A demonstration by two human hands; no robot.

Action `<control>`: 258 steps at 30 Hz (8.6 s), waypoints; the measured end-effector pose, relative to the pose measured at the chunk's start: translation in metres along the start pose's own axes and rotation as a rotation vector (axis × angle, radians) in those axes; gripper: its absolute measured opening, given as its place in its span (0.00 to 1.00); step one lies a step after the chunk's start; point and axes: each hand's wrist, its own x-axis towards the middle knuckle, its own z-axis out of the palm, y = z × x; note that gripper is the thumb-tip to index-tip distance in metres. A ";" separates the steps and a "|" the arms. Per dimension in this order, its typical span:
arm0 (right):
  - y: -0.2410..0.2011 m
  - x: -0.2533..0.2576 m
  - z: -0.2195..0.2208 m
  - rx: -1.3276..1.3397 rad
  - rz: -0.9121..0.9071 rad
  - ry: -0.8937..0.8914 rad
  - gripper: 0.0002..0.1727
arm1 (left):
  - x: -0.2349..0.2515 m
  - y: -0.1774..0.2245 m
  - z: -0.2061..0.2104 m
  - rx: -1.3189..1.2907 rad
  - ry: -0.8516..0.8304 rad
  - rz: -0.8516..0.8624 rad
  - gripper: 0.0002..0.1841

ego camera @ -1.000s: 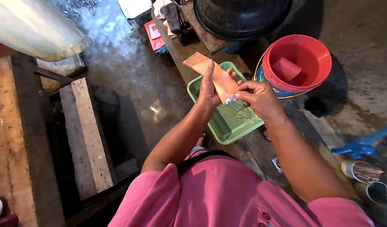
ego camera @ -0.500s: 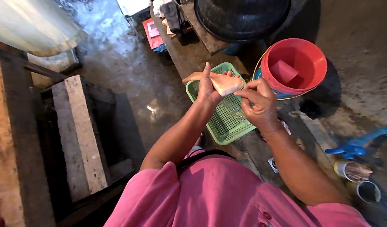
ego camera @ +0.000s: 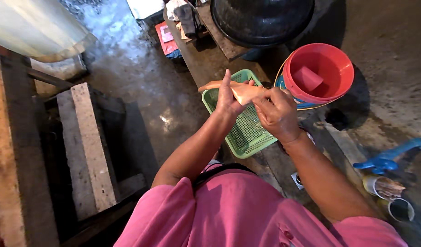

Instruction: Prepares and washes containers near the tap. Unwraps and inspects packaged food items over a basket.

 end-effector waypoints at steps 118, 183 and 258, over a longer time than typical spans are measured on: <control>0.018 0.049 0.009 0.247 0.034 -0.409 0.07 | 0.031 0.022 -0.021 0.019 0.004 -0.078 0.29; -0.057 -0.038 0.010 0.285 0.002 -0.100 0.11 | 0.082 0.051 -0.063 0.187 -0.052 0.167 0.03; -0.003 -0.104 -0.036 0.488 1.061 -0.612 0.19 | 0.085 0.102 -0.127 0.331 0.018 0.431 0.14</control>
